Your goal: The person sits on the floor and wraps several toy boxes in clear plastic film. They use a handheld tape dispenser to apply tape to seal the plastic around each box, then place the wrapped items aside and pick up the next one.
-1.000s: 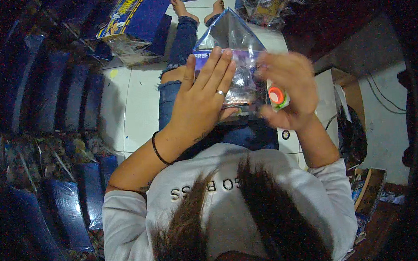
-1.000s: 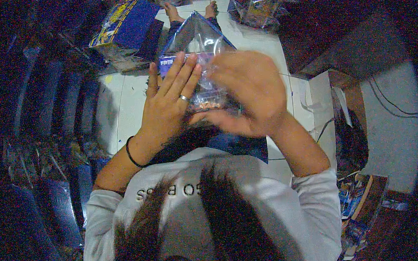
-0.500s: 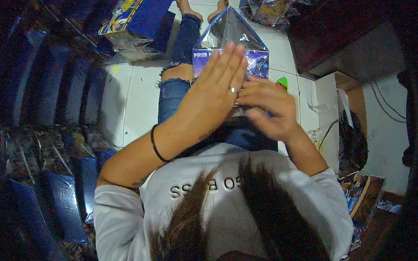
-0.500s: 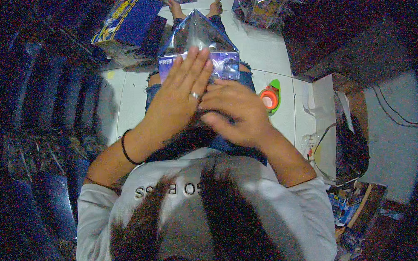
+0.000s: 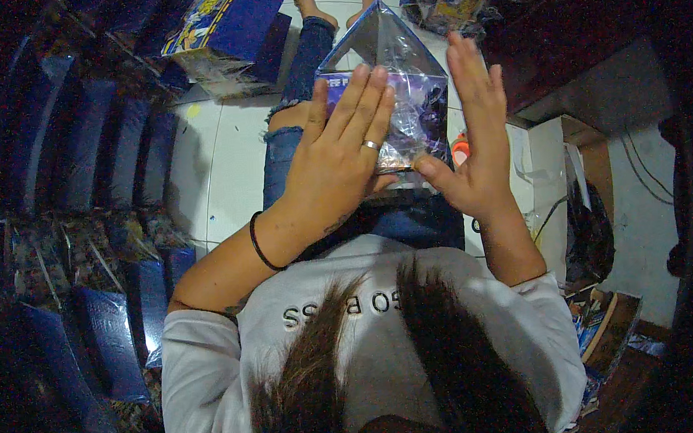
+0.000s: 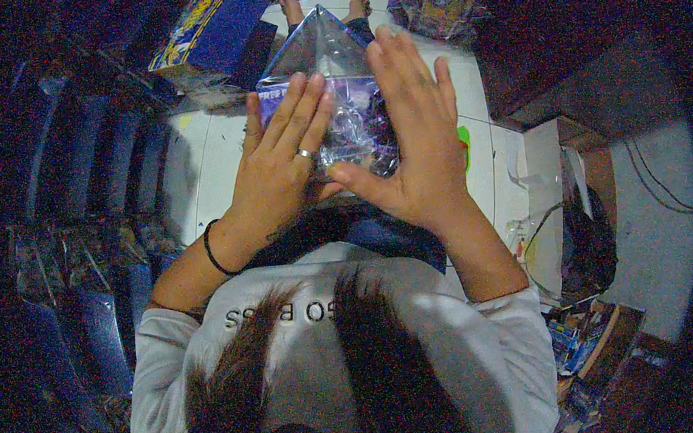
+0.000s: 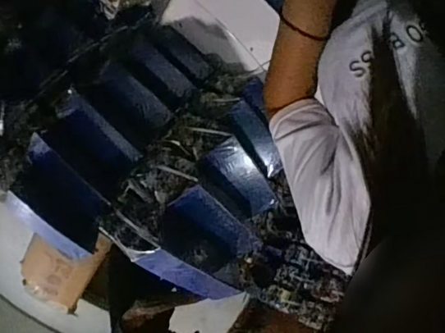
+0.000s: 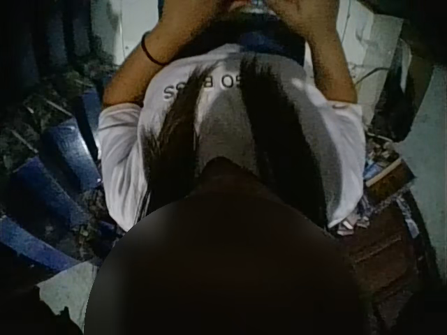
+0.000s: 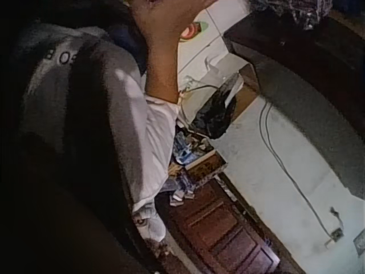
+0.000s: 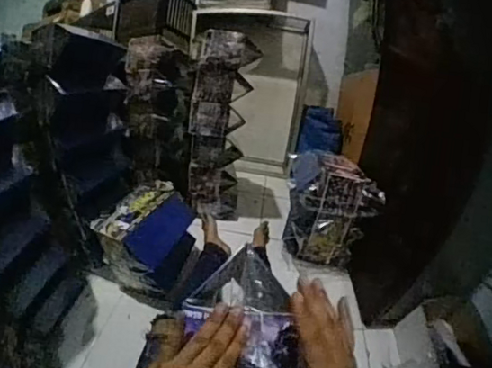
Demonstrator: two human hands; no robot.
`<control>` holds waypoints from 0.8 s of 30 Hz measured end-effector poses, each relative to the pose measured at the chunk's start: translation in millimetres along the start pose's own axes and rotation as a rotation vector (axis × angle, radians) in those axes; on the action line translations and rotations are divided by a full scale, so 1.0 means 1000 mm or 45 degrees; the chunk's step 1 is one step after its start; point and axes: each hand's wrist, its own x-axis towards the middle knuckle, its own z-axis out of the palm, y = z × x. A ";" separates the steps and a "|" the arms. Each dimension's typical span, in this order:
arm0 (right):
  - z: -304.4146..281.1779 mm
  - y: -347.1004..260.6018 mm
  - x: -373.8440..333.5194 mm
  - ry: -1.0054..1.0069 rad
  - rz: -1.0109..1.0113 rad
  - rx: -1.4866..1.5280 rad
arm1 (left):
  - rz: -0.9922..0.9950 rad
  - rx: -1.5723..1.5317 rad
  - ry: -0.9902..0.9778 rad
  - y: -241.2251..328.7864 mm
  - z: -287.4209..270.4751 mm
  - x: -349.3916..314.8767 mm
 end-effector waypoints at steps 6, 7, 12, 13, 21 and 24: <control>-0.003 -0.017 0.006 -0.290 0.100 0.236 | 0.025 -0.154 0.050 -0.004 0.009 -0.008; 0.001 -0.019 0.004 -0.440 0.038 0.283 | 0.043 -0.192 0.109 -0.005 0.010 -0.007; 0.018 -0.033 -0.023 -0.337 0.024 0.348 | 0.071 -0.326 0.569 -0.007 0.011 0.002; 0.018 -0.033 -0.026 -0.379 0.021 0.313 | 0.044 -0.232 0.345 -0.006 0.009 0.004; 0.008 0.024 -0.063 0.153 0.469 1.056 | 0.158 0.246 -0.031 0.010 0.010 0.007; 0.025 0.112 -0.121 0.564 0.899 0.002 | 0.156 0.122 -0.027 0.015 0.011 0.002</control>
